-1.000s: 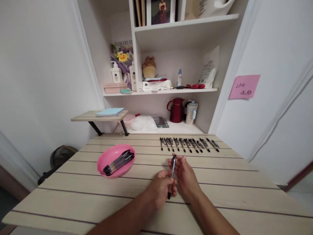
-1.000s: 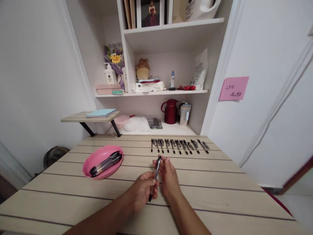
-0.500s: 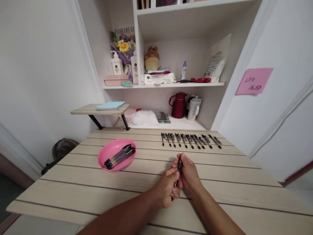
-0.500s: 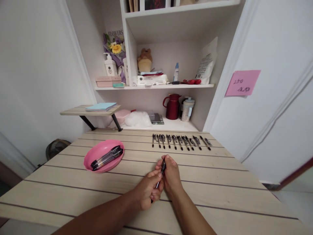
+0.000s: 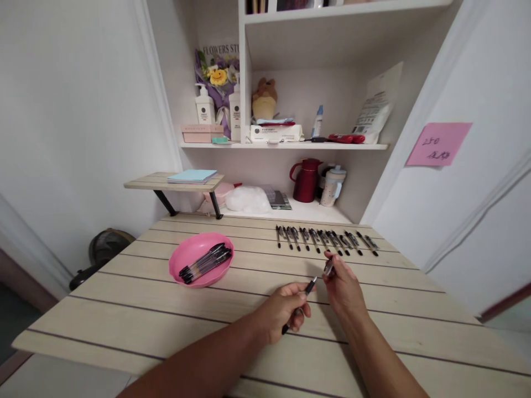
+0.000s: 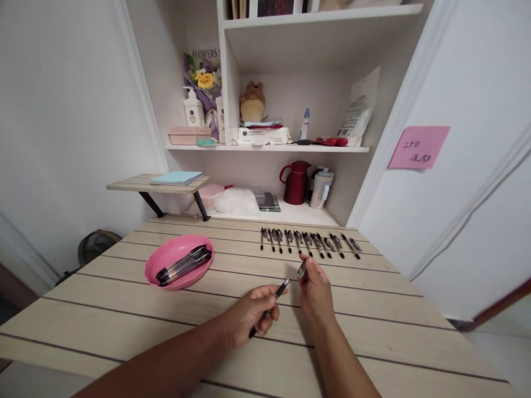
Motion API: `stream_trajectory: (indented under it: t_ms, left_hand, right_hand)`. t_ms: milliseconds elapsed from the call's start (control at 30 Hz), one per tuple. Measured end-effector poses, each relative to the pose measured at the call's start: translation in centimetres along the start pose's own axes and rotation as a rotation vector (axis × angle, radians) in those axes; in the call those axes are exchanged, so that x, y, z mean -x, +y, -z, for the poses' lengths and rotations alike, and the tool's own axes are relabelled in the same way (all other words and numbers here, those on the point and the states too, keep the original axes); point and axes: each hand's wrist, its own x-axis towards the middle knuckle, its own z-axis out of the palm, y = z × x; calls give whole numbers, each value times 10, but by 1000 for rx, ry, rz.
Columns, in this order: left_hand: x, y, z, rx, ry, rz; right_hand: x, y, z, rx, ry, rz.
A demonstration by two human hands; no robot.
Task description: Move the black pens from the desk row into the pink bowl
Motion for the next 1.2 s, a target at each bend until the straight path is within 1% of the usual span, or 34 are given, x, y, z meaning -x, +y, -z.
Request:
stream_trajectory:
  t_ms: [100,200,267,367,433,533,600,667,700,833,933,1067,1200]
  left_hand:
    - [-7,9,7,15,92,-71]
    - [-12,18,19,110,225,-166]
    - [-14,22,29,183,295,-205]
    - [-14,25,41,244,353,-240]
    - [-14,28,47,259,378,-268]
    - [-16,30,52,267,401,-300]
    - [-18,28,54,266,407,-312]
    - [-21,25,56,255,407,-324]
    - [-23,24,56,245,404,-333]
    - [-29,21,58,210,392,-363]
    - [-33,20,60,210,402,-379]
    - [-39,17,64,218,395,-402]
    - [-48,12,68,242,358,-394]
  right_hand:
    - [3,7,-3,94,-58,-55]
    - [7,17,-8,141,-115,-125]
    - [9,24,-12,133,-152,-180]
    - [11,30,-18,152,-210,-248]
    - [8,32,-23,212,-248,-247]
    - [-9,31,-38,407,-314,-149]
    - [-30,29,-53,674,-356,-30]
    - [-57,27,-72,1033,-382,104]
    - [-71,27,-83,1122,-383,140]
    - [-119,29,-124,1318,-358,237]
    - [-140,38,-146,1458,-360,268]
    - [-150,58,-163,1595,-408,269]
    - [-148,73,-171,1663,-463,267]
